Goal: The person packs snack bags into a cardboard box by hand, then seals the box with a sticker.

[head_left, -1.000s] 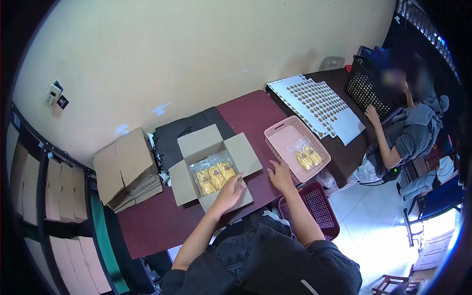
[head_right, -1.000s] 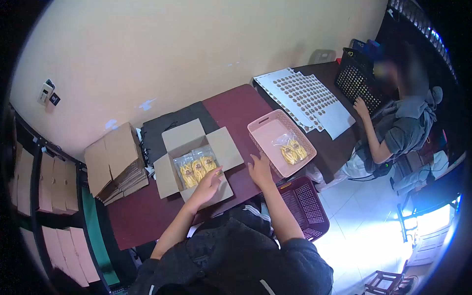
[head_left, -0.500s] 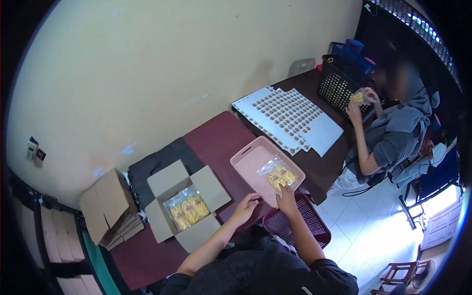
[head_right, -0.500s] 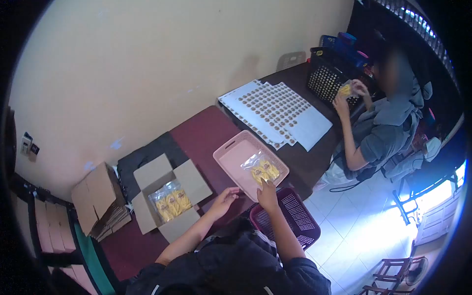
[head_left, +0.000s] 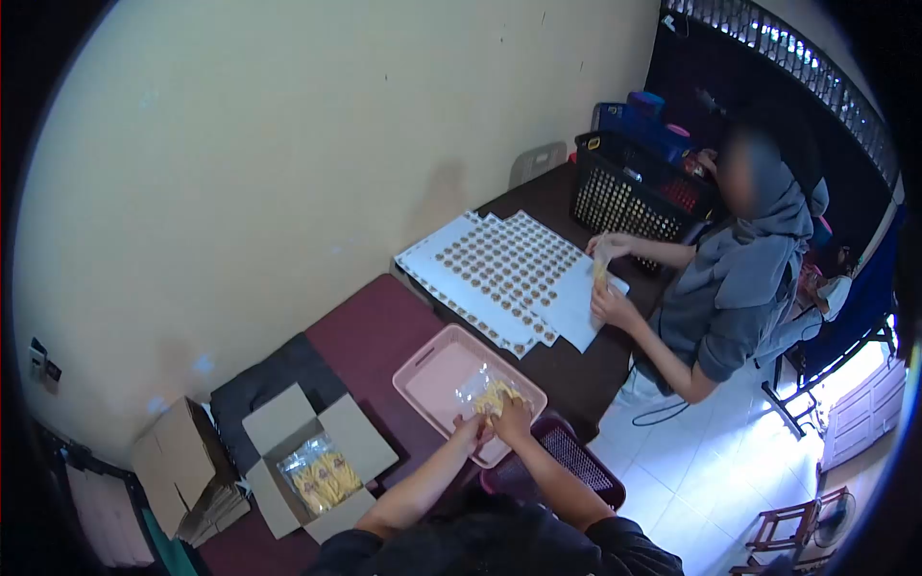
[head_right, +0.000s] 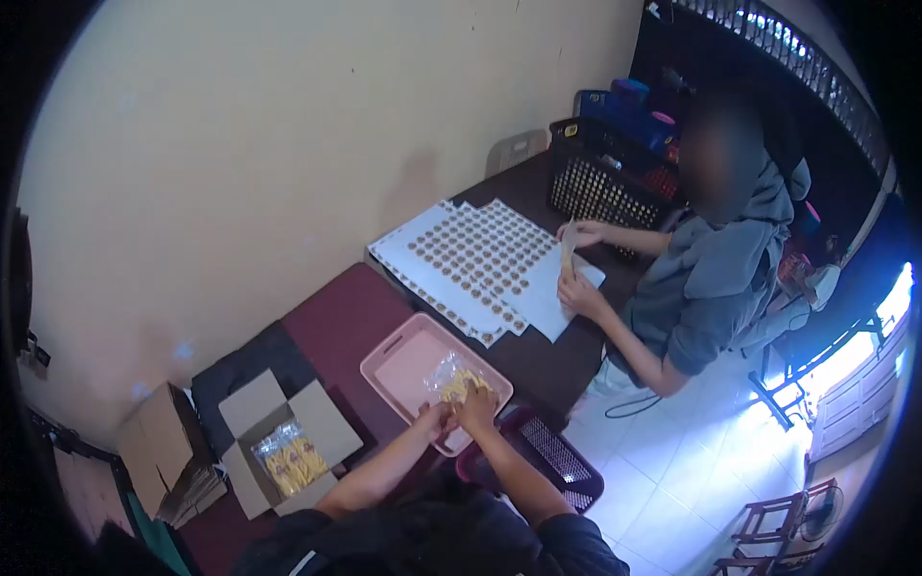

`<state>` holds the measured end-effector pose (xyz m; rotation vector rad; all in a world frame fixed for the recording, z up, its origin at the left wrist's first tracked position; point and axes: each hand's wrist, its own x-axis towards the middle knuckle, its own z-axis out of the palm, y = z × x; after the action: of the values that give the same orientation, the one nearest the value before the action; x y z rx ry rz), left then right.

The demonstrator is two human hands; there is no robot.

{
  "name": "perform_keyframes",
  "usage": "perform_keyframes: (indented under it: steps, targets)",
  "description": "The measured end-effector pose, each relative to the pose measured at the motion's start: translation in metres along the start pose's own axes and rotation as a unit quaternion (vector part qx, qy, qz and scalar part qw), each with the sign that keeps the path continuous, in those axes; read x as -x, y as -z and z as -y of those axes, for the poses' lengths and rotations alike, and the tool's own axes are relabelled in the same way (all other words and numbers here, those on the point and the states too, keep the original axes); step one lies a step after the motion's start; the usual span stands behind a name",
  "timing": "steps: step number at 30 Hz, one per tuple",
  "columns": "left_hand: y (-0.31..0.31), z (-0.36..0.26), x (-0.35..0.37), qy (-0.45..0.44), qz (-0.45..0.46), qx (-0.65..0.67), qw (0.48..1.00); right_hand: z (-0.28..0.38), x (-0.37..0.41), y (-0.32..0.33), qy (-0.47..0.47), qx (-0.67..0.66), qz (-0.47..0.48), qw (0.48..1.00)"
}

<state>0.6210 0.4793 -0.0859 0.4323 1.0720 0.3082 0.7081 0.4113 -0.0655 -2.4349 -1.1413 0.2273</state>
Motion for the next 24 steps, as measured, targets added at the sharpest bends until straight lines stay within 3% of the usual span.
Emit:
perform_keyframes:
  steps: [2,4,5,7,8,9,12,13,14,15,17,18,20,23,24]
  targets:
    - [0.008,0.001,-0.009,-0.004,-0.048,-0.018,0.999,-0.009,-0.008,-0.010,0.016,-0.019,-0.026,0.999]
    - [0.020,-0.005,-0.012,0.068,0.102,0.011,0.992,-0.016,-0.016,-0.013,-0.043,-0.230,0.152,0.960]
    - [0.024,-0.009,-0.015,0.062,0.101,0.015,0.993,-0.017,-0.021,-0.017,-0.036,-0.230,0.154,0.960]
    - [0.024,-0.021,0.012,-0.062,0.111,-0.143,0.982,-0.004,-0.019,-0.006,0.005,-0.293,0.104,0.950]
    - [0.030,-0.022,0.018,-0.188,0.058,-0.184,0.963,0.003,-0.022,0.009,0.010,-0.277,0.134,0.951]
    - [0.033,-0.029,0.031,-0.194,0.051,-0.176,0.964,0.005,-0.026,0.007,0.020,-0.276,0.140,0.951]
    - [0.051,-0.059,0.065,-0.402,-0.047,-0.134,0.904,0.036,-0.030,0.015,-0.060,-0.581,0.211,0.784]
    - [0.061,-0.067,0.068,-0.449,-0.074,-0.141,0.879,0.061,-0.023,0.035,-0.052,-0.578,0.223,0.783]
    - [0.063,-0.079,0.086,-0.440,-0.016,-0.085,0.894,0.085,-0.017,0.056,-0.040,-0.600,0.270,0.752]
    - [0.069,-0.088,0.105,-0.446,-0.027,-0.077,0.891,0.103,-0.012,0.063,-0.030,-0.618,0.316,0.719]
    - [0.081,-0.099,0.136,-0.414,0.049,-0.067,0.906,0.124,-0.007,0.044,0.009,-0.609,0.332,0.720]
    - [0.088,-0.098,0.144,-0.449,0.067,-0.026,0.891,0.135,-0.002,0.038,0.065,-0.589,0.310,0.744]
    - [0.105,-0.098,0.164,-0.465,0.032,-0.034,0.884,0.172,0.014,0.055,0.150,-0.517,0.279,0.796]
    - [0.133,-0.098,0.201,-0.462,-0.011,-0.019,0.887,0.203,0.030,0.059,0.103,-0.524,0.391,0.750]
    - [0.145,-0.097,0.210,-0.466,-0.020,-0.028,0.884,0.210,0.034,0.052,0.150,-0.496,0.384,0.764]
